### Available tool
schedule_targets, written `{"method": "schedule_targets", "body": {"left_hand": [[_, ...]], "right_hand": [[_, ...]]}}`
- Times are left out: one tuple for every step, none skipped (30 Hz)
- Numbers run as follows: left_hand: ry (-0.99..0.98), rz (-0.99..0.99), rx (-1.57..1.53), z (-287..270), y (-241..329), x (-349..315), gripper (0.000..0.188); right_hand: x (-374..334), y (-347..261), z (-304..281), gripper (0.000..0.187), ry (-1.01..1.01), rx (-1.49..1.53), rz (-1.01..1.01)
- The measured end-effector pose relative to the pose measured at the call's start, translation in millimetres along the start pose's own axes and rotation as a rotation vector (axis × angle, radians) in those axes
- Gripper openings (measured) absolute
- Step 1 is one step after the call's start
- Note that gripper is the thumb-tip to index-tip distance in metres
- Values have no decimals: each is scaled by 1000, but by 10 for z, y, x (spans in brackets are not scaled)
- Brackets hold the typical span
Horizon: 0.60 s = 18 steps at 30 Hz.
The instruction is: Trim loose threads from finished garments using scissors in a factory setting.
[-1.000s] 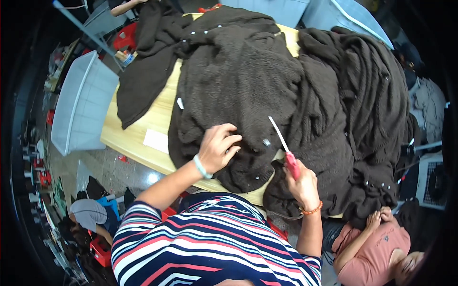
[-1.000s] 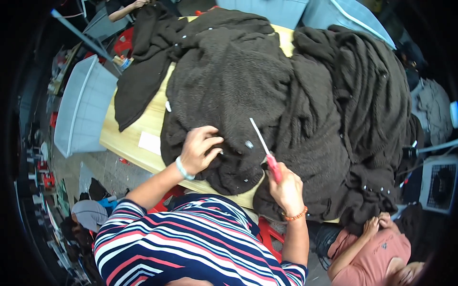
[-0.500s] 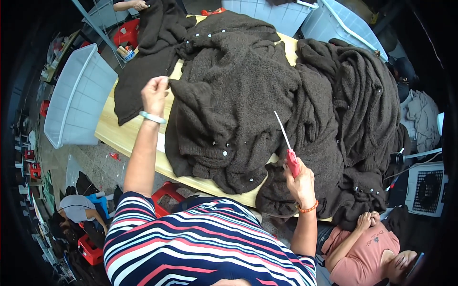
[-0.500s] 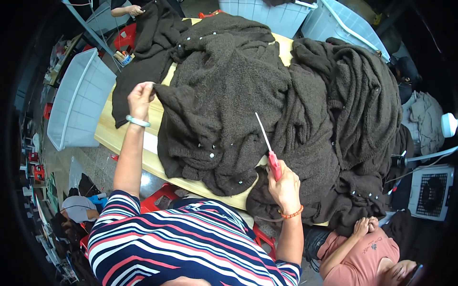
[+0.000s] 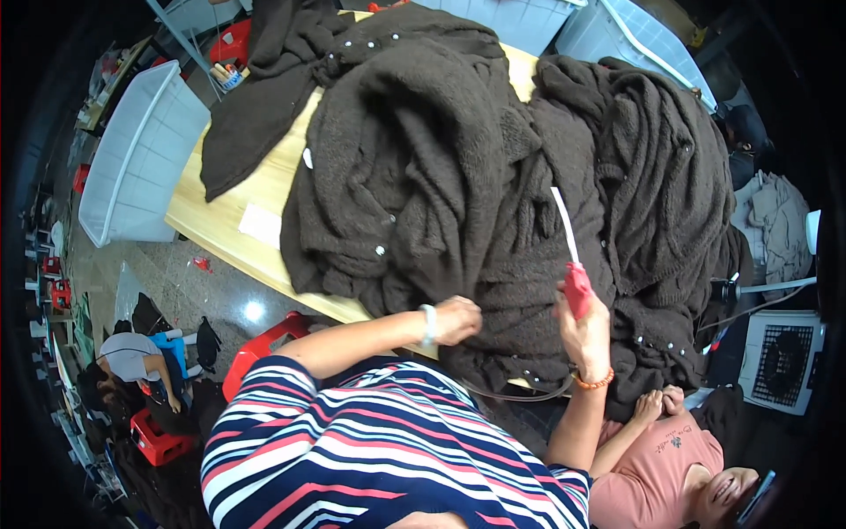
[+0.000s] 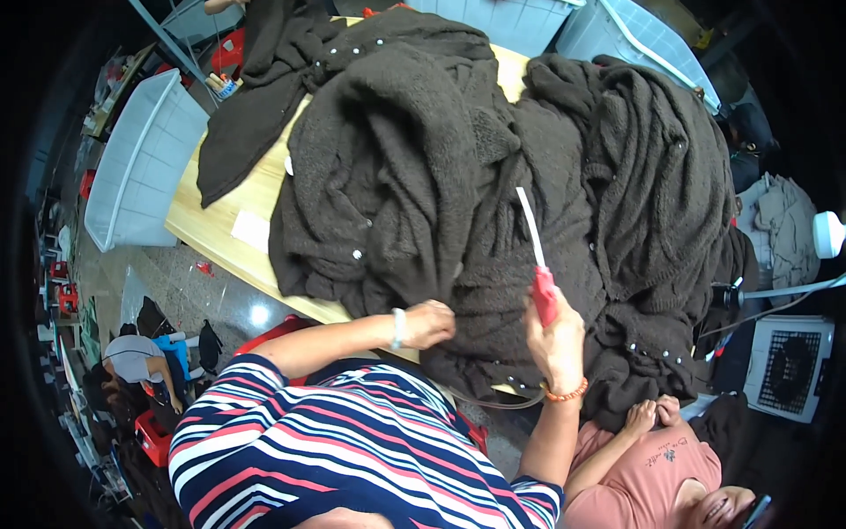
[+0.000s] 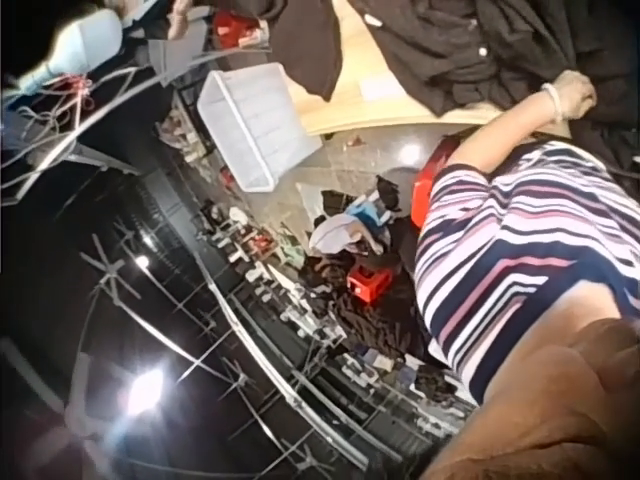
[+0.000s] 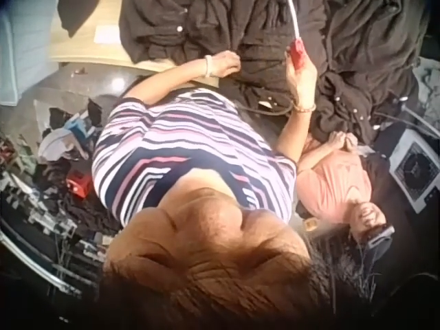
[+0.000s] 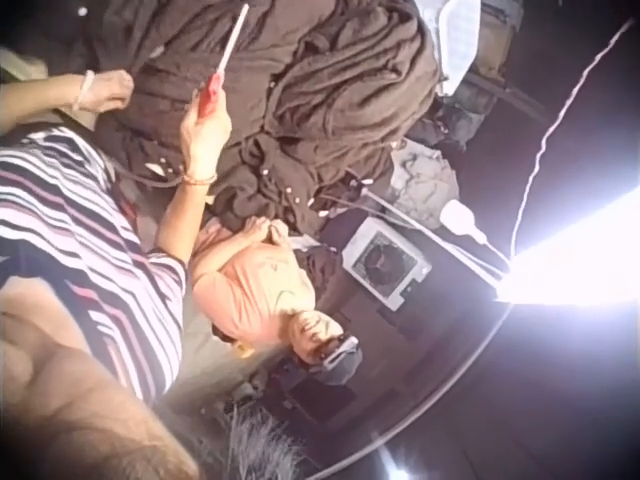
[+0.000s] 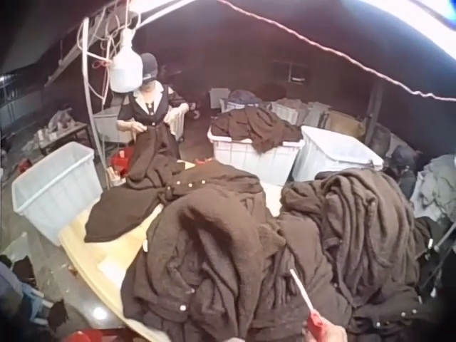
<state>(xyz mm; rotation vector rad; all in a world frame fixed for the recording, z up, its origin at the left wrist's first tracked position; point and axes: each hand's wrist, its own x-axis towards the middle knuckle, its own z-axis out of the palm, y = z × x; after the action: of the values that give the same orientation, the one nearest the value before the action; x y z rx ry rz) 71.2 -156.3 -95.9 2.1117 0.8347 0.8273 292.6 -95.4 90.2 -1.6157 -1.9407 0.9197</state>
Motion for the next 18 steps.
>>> {"method": "schedule_targets", "body": {"left_hand": [[65, -38, -24, -113, 42, -88, 7], [131, -79, -43, -265, 121, -167, 7], [300, -163, -21, -367, 165, -272, 8], [467, -243, 3, -453, 181, -352, 9], [724, -447, -171, -501, 184, -392, 12], [978, -650, -350, -545, 182, -442, 15], [1120, -797, -390, -594, 93, -497, 20], [1260, -943, -429, -658, -23, -522, 24], [1285, -1036, -587, -699, -68, -510, 39], [1211, -1120, -685, -704, -181, -535, 36], [1158, -1058, -897, -722, -214, -470, 33], [1097, -993, -1100, -743, -257, -421, 31], [1094, -901, -1206, -718, -359, -460, 24], [1192, -968, -1285, -710, -476, -422, 24], [1215, -883, -1273, -700, -529, -426, 26], [1241, -797, -1263, -695, -561, -413, 28], [1299, -708, -1185, -795, -519, -325, 31], [1353, -624, -1110, -957, -388, -228, 33]], "right_hand": [[-9, 42, 19, 16, -2, -76, -53], [-17, 97, 70, 16, -59, -99, -16], [-5, 99, 132, 16, -102, -129, -34], [13, 71, 211, 16, -142, -158, -52], [55, -10, 267, 24, -199, -183, -44], [116, -76, 340, 29, -259, -172, -102], [171, -268, 372, 33, -325, -153, -133], [255, -328, 488, 35, -352, -87, -267], [354, -467, 608, 34, -391, 5, -357], [459, -668, 733, 19, -449, 58, -424], [606, -722, 909, 20, -488, 69, -498], [751, -816, 1090, 20, -489, 102, -558], [890, -955, 1261, 21, -516, 38, -537], [1035, -1088, 1431, 23, -537, -38, -489], [1206, -1141, 1578, 22, -527, -73, -425], [1439, -1058, 1811, 25, -509, -79, -401], [1645, -1000, 1902, 26, -483, -50, -379], [1868, -991, 1848, 26, -502, -100, -297]]}}
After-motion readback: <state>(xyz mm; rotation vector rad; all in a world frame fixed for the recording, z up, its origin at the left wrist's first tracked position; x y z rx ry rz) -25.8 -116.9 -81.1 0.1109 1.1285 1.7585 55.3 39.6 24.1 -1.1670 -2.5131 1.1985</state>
